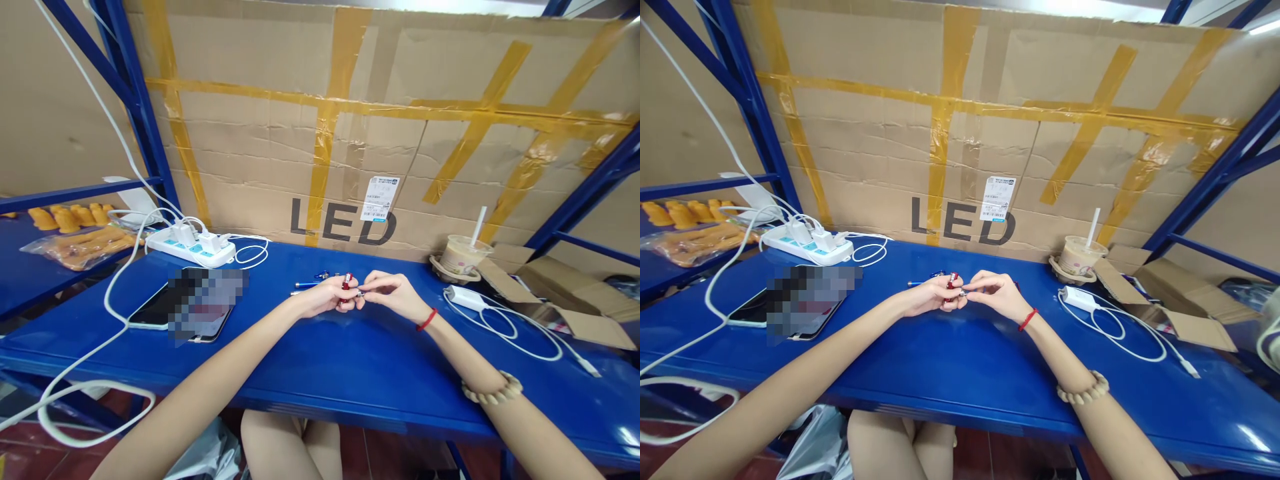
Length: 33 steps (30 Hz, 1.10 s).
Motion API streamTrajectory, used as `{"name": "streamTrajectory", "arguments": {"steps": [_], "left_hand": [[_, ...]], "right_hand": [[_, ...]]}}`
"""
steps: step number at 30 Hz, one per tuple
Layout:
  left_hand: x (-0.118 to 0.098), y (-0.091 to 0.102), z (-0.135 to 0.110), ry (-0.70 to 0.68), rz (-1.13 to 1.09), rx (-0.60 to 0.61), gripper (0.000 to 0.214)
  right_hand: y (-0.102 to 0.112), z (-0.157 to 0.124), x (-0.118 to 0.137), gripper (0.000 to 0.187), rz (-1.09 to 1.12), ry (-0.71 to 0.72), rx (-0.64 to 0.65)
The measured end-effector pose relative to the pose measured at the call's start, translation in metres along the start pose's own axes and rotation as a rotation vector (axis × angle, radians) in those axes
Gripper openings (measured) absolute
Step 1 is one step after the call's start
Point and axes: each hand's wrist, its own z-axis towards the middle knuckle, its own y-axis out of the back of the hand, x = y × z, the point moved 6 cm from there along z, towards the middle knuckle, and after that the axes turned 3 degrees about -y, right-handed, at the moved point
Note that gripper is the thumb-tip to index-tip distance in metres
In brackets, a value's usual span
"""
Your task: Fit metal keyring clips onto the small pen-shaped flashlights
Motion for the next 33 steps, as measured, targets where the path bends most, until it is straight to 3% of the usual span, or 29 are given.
{"name": "streamTrajectory", "arguments": {"steps": [5, 12, 19, 26, 33], "left_hand": [[-0.001, 0.000, 0.000, -0.006, -0.012, -0.020, 0.025], [-0.003, 0.000, 0.004, -0.066, 0.088, -0.149, 0.027], [-0.005, 0.006, 0.000, -0.186, 0.584, -0.320, 0.015], [-0.008, 0.004, -0.006, -0.164, 1.051, -0.342, 0.019], [-0.012, 0.000, -0.006, -0.265, 1.357, -0.259, 0.018]], "right_hand": [[-0.006, 0.000, -0.002, 0.019, 0.063, -0.034, 0.073], [-0.002, 0.001, -0.007, 0.024, 0.094, -0.110, 0.018], [0.017, 0.000, -0.003, 0.032, -0.020, -0.153, -0.205], [0.012, -0.002, 0.008, 0.028, -0.092, -0.087, -0.114], [0.012, -0.001, 0.007, 0.028, -0.073, -0.078, -0.070]]}}
